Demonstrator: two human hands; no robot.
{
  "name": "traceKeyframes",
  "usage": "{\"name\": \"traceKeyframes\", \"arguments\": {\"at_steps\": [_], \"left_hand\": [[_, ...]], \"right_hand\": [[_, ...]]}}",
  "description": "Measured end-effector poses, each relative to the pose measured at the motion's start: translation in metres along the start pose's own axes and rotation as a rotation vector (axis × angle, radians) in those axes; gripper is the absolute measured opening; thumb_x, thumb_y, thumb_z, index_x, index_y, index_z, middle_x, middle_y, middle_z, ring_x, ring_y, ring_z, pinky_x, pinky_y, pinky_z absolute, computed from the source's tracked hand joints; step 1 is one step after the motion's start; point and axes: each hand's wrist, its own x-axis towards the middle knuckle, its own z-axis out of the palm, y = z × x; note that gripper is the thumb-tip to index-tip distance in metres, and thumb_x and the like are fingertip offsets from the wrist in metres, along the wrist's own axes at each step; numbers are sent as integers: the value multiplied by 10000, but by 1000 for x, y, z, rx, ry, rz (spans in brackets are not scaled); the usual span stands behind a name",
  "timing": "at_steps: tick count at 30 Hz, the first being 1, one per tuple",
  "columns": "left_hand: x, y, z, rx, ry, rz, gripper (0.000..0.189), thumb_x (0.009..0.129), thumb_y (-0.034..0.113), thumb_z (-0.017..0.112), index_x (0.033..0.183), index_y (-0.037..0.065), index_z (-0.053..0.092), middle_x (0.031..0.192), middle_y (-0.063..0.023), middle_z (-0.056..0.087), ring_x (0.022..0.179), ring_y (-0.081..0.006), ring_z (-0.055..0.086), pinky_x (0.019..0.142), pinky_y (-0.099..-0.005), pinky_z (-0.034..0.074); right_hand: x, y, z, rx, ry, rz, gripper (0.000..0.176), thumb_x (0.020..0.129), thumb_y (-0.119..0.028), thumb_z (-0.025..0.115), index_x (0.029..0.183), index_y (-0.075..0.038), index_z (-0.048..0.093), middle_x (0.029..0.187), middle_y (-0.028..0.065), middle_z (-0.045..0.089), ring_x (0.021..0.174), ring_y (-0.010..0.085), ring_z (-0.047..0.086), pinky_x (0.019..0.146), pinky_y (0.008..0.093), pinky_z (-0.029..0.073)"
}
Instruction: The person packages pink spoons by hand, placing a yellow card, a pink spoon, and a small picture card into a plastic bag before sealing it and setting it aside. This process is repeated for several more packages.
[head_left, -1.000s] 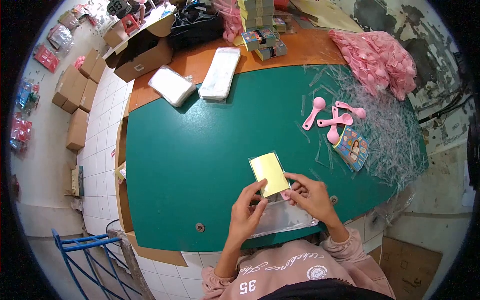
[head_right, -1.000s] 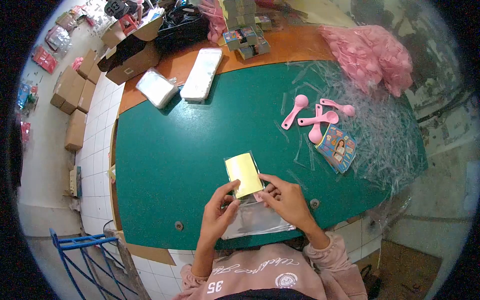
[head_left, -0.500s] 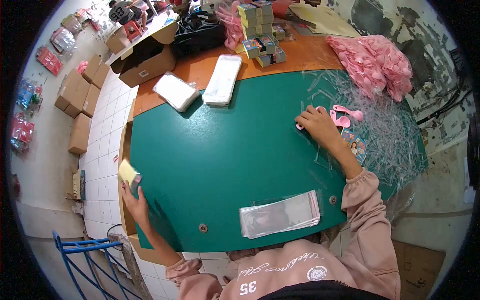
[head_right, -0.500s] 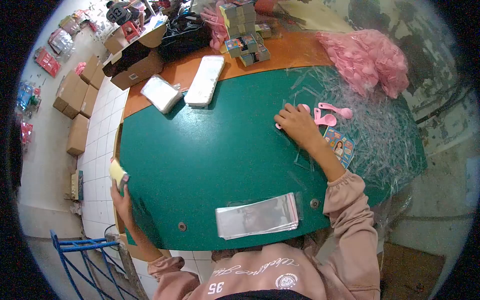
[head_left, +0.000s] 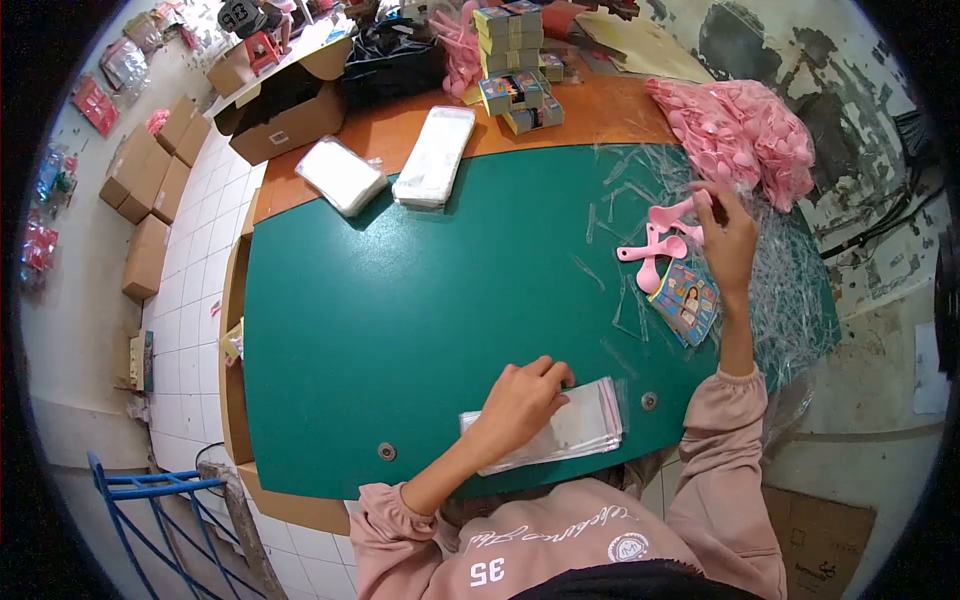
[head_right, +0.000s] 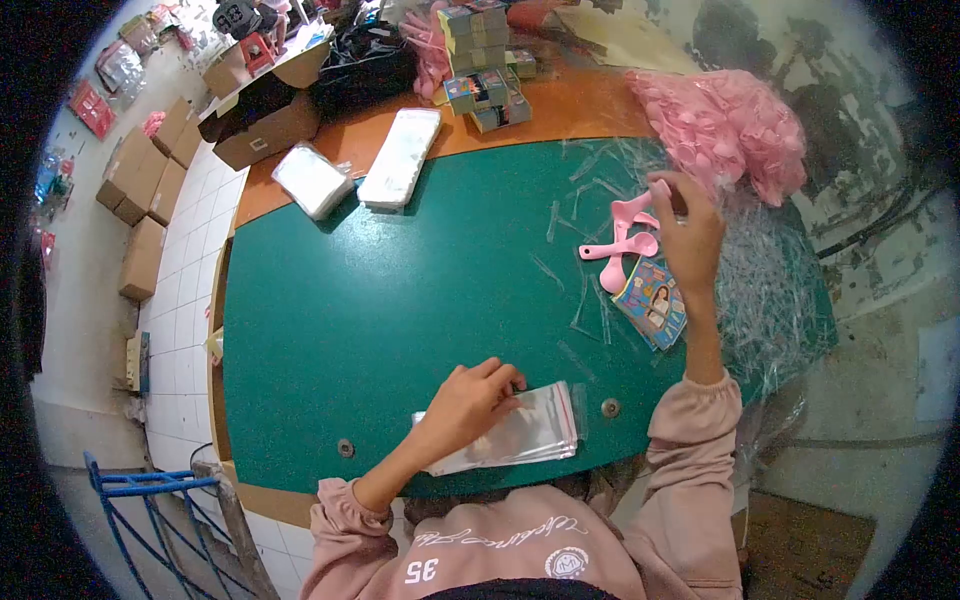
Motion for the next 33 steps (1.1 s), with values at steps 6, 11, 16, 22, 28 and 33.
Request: {"name": "traceKeyframes", "arguments": {"at_steps": [6, 11, 16, 22, 28, 33], "left_hand": [[-5, 3, -7, -60, 107, 27, 183, 761, 159, 623, 912, 79, 558, 804, -78, 536, 740, -240, 570, 662, -358, 422], [-6, -6, -4, -274, 7, -9, 143, 754, 92, 621, 883, 58, 569, 802, -88, 564, 724, -242, 598, 614, -344, 478], [-8, 4, -16, -277, 75, -40, 141, 749, 50, 617, 882, 40, 573, 807, -108, 561, 726, -257, 595, 618, -330, 481], [-8, -4, -17, -439, 242, -77, 132, 756, -10, 579, 882, 25, 559, 820, -100, 574, 778, -230, 599, 676, -311, 499], [-5, -10, -8, -931, 70, -149, 138, 770, -22, 554, 886, 17, 491, 912, -122, 621, 825, -171, 612, 730, -291, 496], [-3, 0, -19, -1210, 14, -299, 251, 793, 11, 582, 994, 7, 432, 832, -130, 646, 799, -144, 628, 713, -265, 483]], "right_hand": [[-53, -30, -17, 469, -144, 186, 149, 854, -71, 547, 979, 5, 576, 819, 33, 581, 690, 83, 555, 637, 213, 468], [-88, -49, -31, 573, -249, 293, 140, 832, -27, 561, 963, 20, 572, 830, 35, 568, 697, 86, 554, 630, 210, 472], [-111, -50, -45, 622, -415, 403, 123, 808, 5, 570, 927, 32, 581, 816, 43, 566, 681, 98, 566, 616, 209, 475], [-121, -53, -42, 284, -545, 267, 127, 743, -39, 631, 862, 4, 613, 699, 70, 606, 634, 113, 589, 589, 238, 464], [-120, -61, -42, 243, -539, 265, 118, 742, -38, 632, 853, -1, 613, 703, 66, 607, 633, 108, 590, 592, 241, 466], [-124, -68, -35, 627, -128, 387, 146, 805, -21, 596, 942, 18, 562, 753, 71, 586, 652, 113, 587, 560, 208, 465]]}}
